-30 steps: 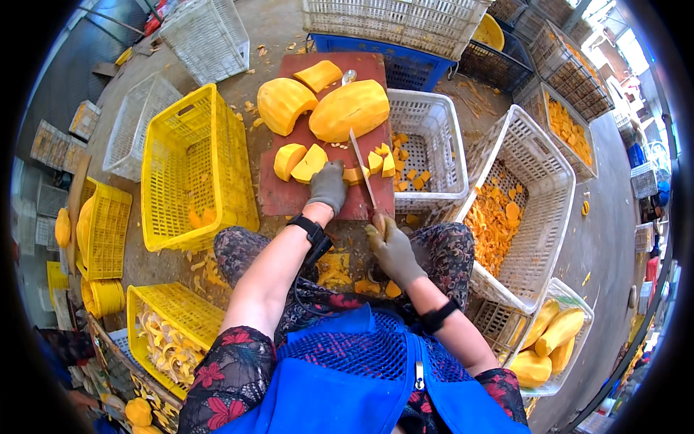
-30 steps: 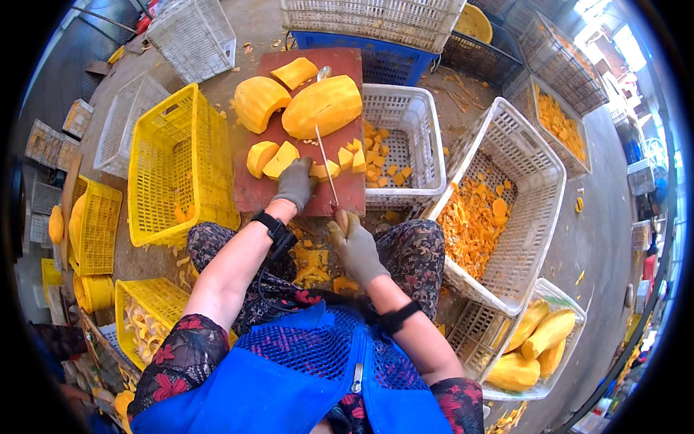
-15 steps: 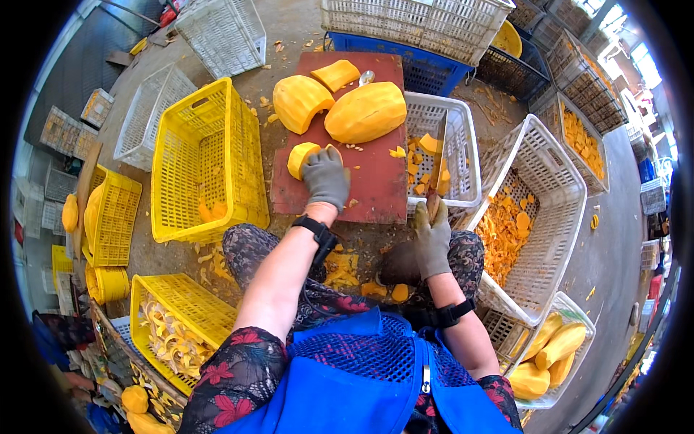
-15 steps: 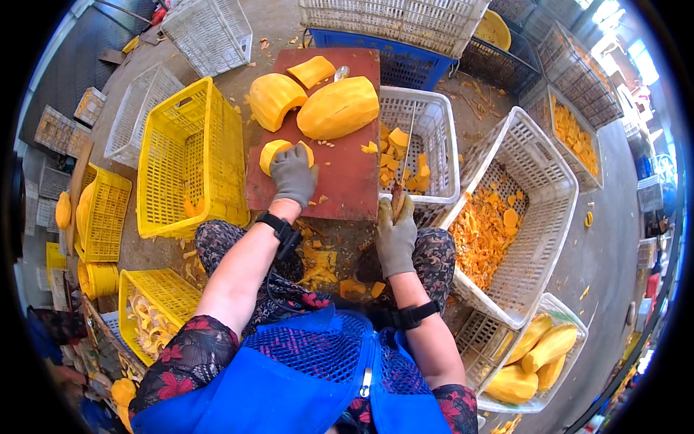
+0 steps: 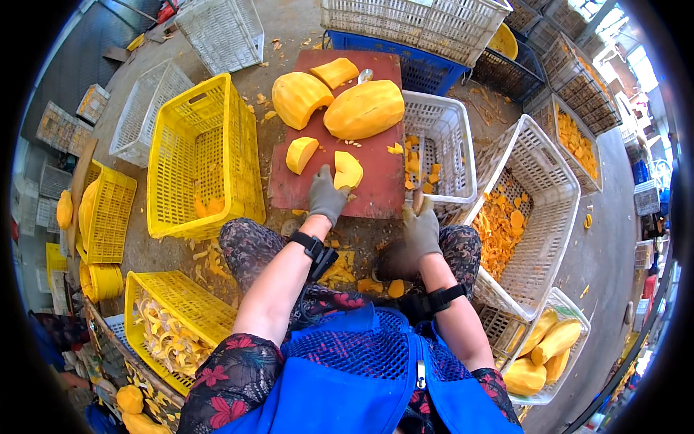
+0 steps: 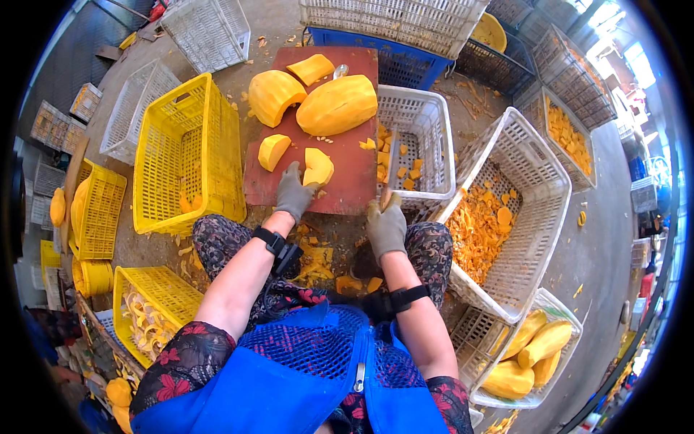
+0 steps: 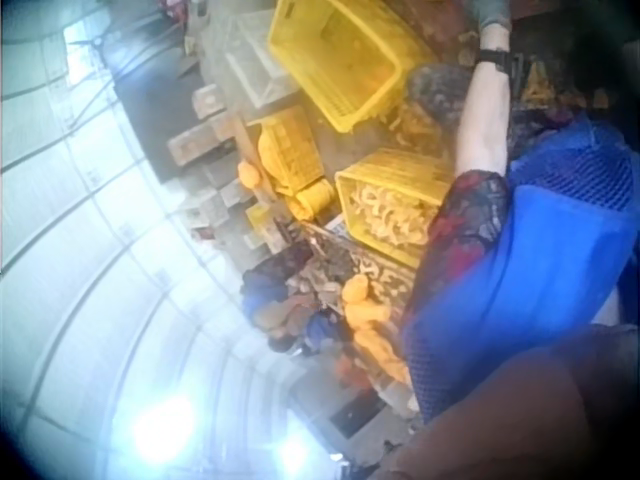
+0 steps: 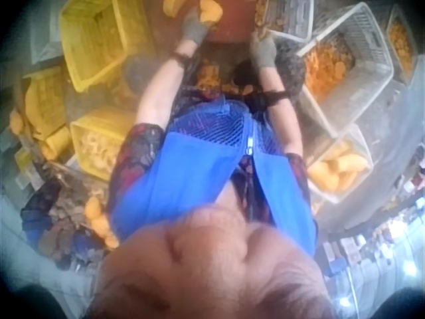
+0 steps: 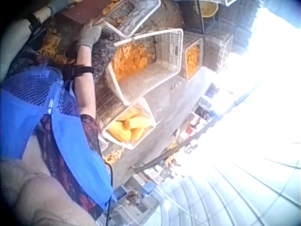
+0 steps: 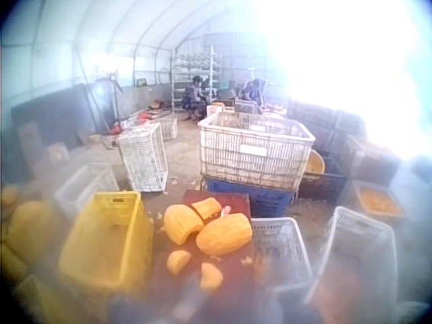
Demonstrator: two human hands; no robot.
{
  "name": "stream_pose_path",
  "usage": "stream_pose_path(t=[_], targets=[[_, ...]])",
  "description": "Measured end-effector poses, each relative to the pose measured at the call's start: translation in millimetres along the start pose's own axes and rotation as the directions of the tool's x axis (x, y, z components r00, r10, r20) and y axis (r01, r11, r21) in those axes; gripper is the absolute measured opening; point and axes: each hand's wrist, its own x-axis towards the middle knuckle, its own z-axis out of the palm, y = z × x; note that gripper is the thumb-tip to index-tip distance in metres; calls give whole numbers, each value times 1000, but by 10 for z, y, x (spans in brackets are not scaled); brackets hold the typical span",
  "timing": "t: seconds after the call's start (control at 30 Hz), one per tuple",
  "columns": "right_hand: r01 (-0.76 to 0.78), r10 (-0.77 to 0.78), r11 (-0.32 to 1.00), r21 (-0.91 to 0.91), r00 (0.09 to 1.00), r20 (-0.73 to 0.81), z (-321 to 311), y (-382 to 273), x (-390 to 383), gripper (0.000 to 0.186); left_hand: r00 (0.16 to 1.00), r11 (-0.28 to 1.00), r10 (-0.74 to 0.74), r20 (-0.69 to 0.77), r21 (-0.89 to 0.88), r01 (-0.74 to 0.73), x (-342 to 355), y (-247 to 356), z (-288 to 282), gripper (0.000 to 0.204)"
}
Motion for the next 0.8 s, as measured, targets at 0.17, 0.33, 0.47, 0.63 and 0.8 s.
stream_pose_path(t=[0.17, 0.33, 0.47, 0.63, 0.8], targets=[[126, -134, 987, 96, 988, 77, -39, -56, -291, 48, 999, 971, -32, 24, -237, 37, 55, -266, 96, 35], [268, -289, 944, 192, 954, 86, 37, -123, -416, 50, 990, 950, -60, 128, -298, 96, 44, -208, 158, 27], [333, -364, 925, 185, 916, 167, 76, -195, -496, 45, 998, 928, -60, 15, -366, 61, -8, -278, 252, 32], [253, -299, 948, 192, 915, 270, 68, -464, -497, 41, 998, 954, -52, -46, -298, 36, -47, -307, 198, 38], [122, -143, 989, 82, 926, 349, 414, -204, -426, 47, 994, 987, -25, -108, -158, 8, -135, -122, 119, 48]])
